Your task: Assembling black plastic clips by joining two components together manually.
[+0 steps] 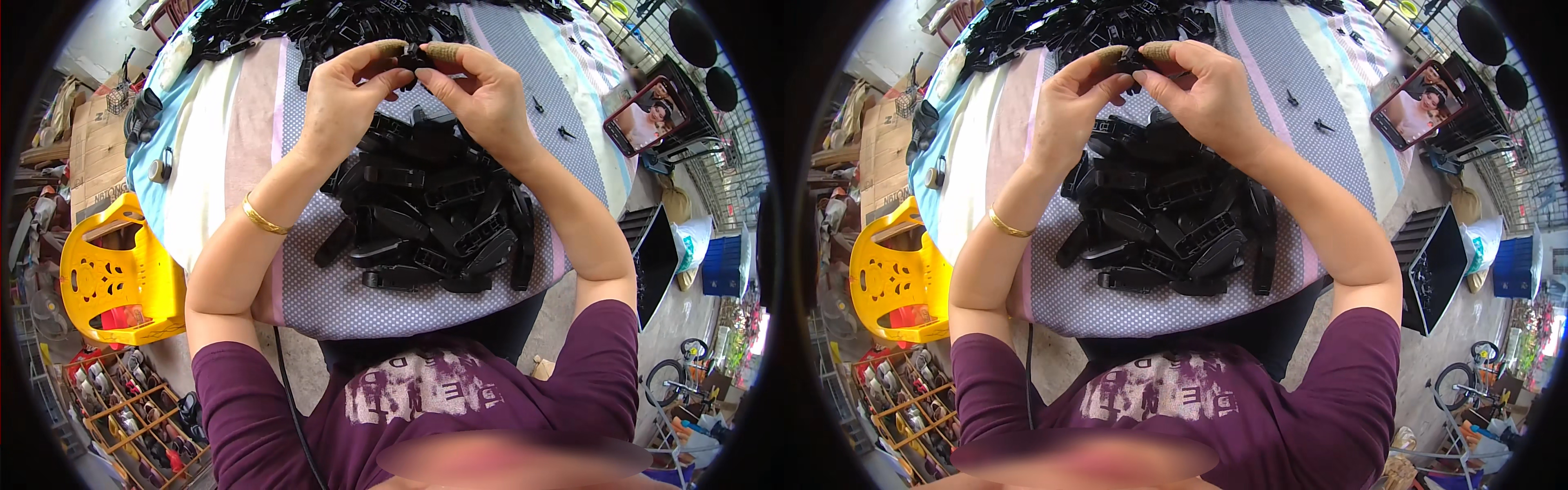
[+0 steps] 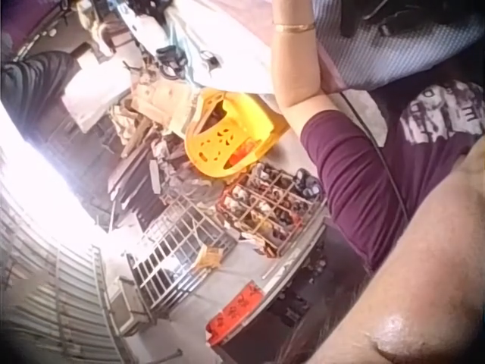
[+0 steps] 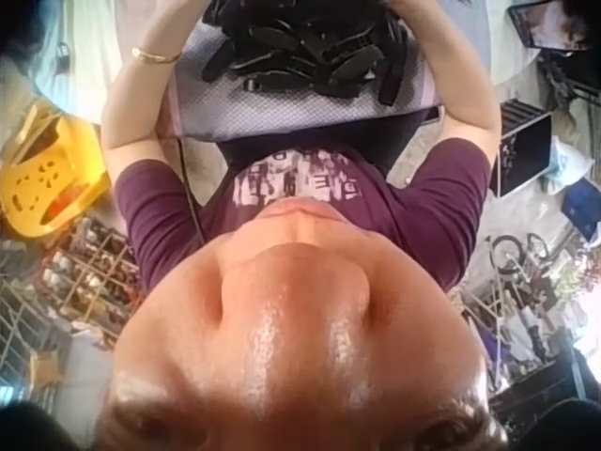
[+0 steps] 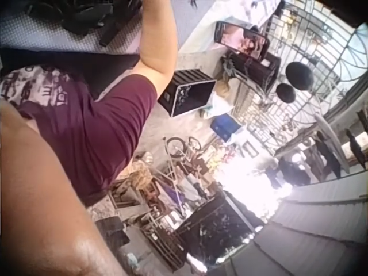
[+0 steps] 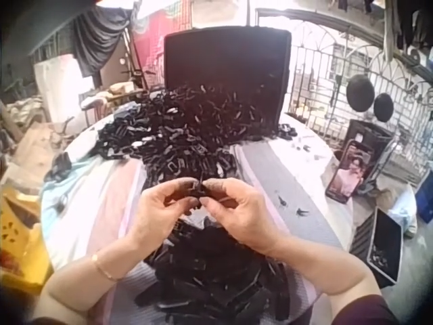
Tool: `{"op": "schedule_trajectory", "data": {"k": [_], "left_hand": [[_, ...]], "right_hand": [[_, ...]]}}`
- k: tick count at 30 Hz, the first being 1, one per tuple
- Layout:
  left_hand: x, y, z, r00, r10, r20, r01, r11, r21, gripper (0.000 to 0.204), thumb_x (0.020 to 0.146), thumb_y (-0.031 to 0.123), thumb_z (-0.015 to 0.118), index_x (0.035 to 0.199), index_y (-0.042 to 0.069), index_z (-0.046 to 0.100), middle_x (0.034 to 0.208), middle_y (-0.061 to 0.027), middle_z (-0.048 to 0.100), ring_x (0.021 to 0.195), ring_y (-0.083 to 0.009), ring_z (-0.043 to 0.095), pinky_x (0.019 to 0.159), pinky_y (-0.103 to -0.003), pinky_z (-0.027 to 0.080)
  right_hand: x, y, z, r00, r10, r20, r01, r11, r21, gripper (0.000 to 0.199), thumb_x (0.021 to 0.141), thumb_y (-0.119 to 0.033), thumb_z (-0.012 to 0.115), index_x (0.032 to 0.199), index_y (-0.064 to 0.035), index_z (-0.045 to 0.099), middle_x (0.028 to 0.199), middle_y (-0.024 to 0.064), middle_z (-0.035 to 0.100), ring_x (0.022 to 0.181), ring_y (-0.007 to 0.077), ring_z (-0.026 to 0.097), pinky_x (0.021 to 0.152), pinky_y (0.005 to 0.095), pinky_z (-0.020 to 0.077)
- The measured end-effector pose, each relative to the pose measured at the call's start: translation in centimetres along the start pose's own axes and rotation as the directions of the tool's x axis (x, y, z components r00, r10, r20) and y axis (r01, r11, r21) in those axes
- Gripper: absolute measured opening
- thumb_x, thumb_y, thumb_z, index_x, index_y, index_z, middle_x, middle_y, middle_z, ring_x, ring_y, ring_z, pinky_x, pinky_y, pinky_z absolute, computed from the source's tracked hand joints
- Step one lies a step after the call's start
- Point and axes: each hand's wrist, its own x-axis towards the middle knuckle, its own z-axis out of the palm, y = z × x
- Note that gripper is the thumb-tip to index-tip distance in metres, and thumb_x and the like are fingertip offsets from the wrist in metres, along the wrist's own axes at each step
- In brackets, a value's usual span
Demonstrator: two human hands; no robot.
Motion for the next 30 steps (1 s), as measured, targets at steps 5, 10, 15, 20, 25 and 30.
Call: {"op": "schedule_trajectory", "data": {"k": [5, 10, 15, 20, 25, 30], "left_hand": [[0.1, 0.2, 0.0, 1.000, 0.022, 0.003, -0.022, 0.998, -0.055, 0.027, 0.078, -0.001, 0.058, 0.105, -0.001, 0.060, 0.085, -0.0064, 0.065, 0.074, -0.0086, 0.059, 0.067, -0.020, 0.048], [0.1, 0.2, -0.2, 1.000, 0.025, -0.004, -0.025, 0.998, -0.066, 0.028, 0.078, -0.003, 0.057, 0.105, 0.000, 0.061, 0.084, -0.0059, 0.065, 0.072, -0.0082, 0.059, 0.068, -0.020, 0.048], [0.3, 0.6, -0.4, 0.999, -0.028, 0.034, 0.028, 1.000, 0.004, 0.027, 0.078, -0.004, 0.055, 0.103, 0.001, 0.062, 0.083, -0.0056, 0.065, 0.077, -0.0086, 0.059, 0.071, -0.020, 0.048], [0.1, 0.1, -0.4, 0.998, -0.032, 0.048, 0.032, 0.999, -0.008, 0.026, 0.080, 0.002, 0.057, 0.106, -0.001, 0.060, 0.086, -0.0053, 0.065, 0.078, -0.0085, 0.059, 0.072, -0.020, 0.048], [-0.2, 0.4, 0.7, 1.000, 0.006, 0.006, -0.005, 0.999, -0.040, 0.028, 0.082, 0.009, 0.059, 0.108, -0.001, 0.058, 0.089, -0.0059, 0.064, 0.080, -0.0093, 0.059, 0.073, -0.019, 0.047], [0.4, 0.6, -0.4, 0.991, 0.027, 0.129, 0.000, 0.979, -0.205, 0.026, 0.084, 0.011, 0.058, 0.108, 0.001, 0.059, 0.100, -0.0072, 0.062, 0.092, -0.0128, 0.056, 0.085, -0.023, 0.042]], "right_hand": [[-0.1, -0.2, -0.1, 0.996, -0.082, -0.028, 0.081, 0.996, -0.040, 0.026, 0.079, -0.009, 0.064, 0.102, 0.0019, 0.059, 0.091, 0.0084, 0.062, 0.082, 0.0119, 0.060, 0.073, 0.0225, 0.0495], [0.0, 0.0, -0.1, 0.985, -0.163, -0.048, 0.158, 0.982, -0.099, 0.025, 0.078, -0.007, 0.064, 0.101, 0.0023, 0.060, 0.091, 0.0085, 0.062, 0.081, 0.0127, 0.060, 0.072, 0.0234, 0.0504], [0.1, 0.2, -0.3, 0.970, -0.242, 0.002, 0.237, 0.948, -0.211, 0.023, 0.075, -0.004, 0.065, 0.096, 0.0039, 0.061, 0.087, 0.0092, 0.061, 0.077, 0.0127, 0.060, 0.067, 0.0227, 0.0516], [0.1, 0.0, 0.0, 0.967, -0.255, 0.015, 0.251, 0.936, -0.246, 0.022, 0.074, -0.003, 0.066, 0.094, 0.0035, 0.062, 0.086, 0.0094, 0.061, 0.076, 0.0137, 0.060, 0.065, 0.0228, 0.0520], [0.1, -0.1, 0.1, 0.938, -0.346, 0.026, 0.327, 0.859, -0.393, 0.020, 0.072, -0.003, 0.069, 0.090, 0.0027, 0.061, 0.086, 0.0094, 0.061, 0.074, 0.0136, 0.060, 0.064, 0.0245, 0.0521], [0.3, 0.4, -0.4, 0.998, -0.035, 0.045, 0.046, 0.964, -0.263, 0.023, 0.075, -0.016, 0.069, 0.090, -0.0005, 0.062, 0.080, 0.0051, 0.062, 0.066, 0.0107, 0.057, 0.058, 0.0210, 0.0457]]}}
